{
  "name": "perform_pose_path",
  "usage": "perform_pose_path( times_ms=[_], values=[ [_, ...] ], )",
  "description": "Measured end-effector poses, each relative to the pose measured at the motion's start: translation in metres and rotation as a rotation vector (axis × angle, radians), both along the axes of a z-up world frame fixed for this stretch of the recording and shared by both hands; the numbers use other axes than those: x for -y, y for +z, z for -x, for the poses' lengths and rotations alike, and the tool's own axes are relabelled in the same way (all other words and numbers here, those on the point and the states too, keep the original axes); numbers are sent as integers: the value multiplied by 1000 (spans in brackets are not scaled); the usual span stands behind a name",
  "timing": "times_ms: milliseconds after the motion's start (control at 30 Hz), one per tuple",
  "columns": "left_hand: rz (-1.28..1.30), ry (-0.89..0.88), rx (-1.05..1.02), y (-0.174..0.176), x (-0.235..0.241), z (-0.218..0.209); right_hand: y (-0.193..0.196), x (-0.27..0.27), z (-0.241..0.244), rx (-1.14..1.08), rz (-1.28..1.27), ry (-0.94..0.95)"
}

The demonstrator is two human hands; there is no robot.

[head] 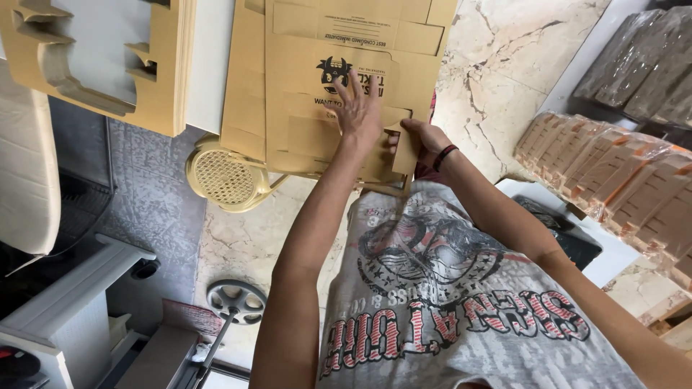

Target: Folding flat cardboard sheets into box inserts

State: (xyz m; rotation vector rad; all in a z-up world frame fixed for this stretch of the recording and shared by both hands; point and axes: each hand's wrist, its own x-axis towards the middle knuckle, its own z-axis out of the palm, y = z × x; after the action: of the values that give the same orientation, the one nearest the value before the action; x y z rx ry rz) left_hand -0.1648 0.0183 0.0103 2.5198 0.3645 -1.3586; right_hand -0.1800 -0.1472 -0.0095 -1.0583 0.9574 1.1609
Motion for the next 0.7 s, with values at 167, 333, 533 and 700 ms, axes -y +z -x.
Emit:
perform_pose_path(
  times_ms=[167, 333, 533, 700],
  values=[
    [-54, 35, 176, -32, 10, -1, -4, -4, -1, -3, -157, -59],
    [-72, 52, 234, -46, 19, 9, -10, -8, 6, 17, 51, 5],
    [-141, 60, 239, -31, 21, -10, 42, -17, -5, 298, 259, 205],
    [-111, 32, 174, -37, 16, 3, 87, -9, 3, 494, 26, 234]
  ],
)
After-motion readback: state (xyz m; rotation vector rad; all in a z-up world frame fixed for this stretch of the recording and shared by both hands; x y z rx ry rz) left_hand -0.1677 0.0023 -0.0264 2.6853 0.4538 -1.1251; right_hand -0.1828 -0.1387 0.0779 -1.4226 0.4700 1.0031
